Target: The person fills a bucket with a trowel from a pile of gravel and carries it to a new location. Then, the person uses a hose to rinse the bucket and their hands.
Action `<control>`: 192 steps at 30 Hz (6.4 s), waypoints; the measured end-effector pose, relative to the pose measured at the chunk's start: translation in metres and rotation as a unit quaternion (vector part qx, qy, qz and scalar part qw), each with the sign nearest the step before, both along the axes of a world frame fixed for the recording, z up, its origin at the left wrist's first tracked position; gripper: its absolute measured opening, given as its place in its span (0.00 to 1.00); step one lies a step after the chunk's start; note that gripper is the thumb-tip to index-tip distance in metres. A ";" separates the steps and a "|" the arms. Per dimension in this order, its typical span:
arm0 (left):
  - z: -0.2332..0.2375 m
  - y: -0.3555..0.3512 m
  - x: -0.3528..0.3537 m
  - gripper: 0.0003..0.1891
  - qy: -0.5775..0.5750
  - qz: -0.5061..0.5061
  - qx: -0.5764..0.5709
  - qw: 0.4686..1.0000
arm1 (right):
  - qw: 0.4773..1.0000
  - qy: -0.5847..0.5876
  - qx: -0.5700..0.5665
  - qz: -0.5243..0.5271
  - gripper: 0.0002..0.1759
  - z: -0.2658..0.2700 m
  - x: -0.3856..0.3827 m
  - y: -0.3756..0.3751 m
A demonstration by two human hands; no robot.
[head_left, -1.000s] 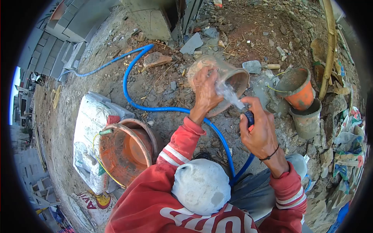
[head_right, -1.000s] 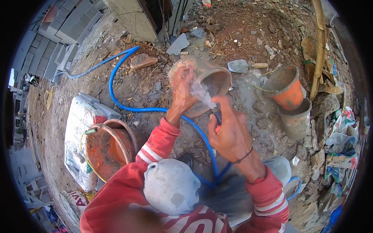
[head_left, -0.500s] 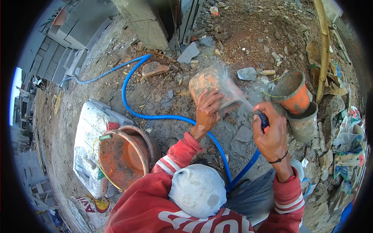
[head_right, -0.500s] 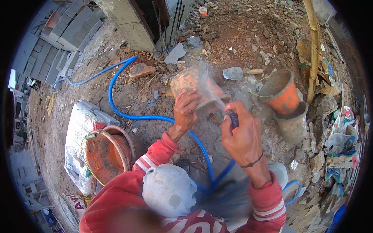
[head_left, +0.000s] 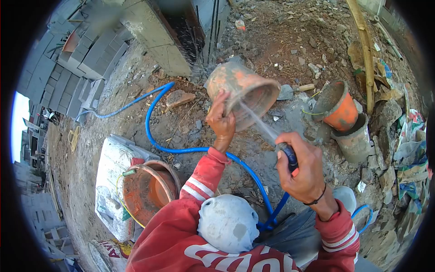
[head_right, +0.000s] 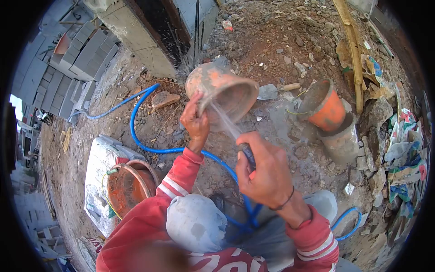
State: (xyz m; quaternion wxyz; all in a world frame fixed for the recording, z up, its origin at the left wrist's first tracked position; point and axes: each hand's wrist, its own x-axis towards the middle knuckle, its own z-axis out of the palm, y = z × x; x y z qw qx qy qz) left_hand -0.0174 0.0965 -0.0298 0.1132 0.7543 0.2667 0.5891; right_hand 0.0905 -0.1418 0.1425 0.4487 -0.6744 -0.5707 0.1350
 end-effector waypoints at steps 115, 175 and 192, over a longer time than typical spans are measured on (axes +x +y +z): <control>-0.047 0.055 0.019 0.40 0.075 -0.080 -0.359 0.927 | 1.000 -0.017 -0.007 -0.003 0.15 -0.004 0.004 -0.022; -0.036 -0.017 0.036 0.18 0.037 -0.064 -0.358 0.931 | 0.999 -0.008 -0.038 -0.003 0.15 -0.025 0.004 -0.023; -0.018 -0.026 0.026 0.47 0.078 -0.036 -0.200 0.976 | 1.000 0.001 -0.001 -0.016 0.16 -0.024 0.008 -0.026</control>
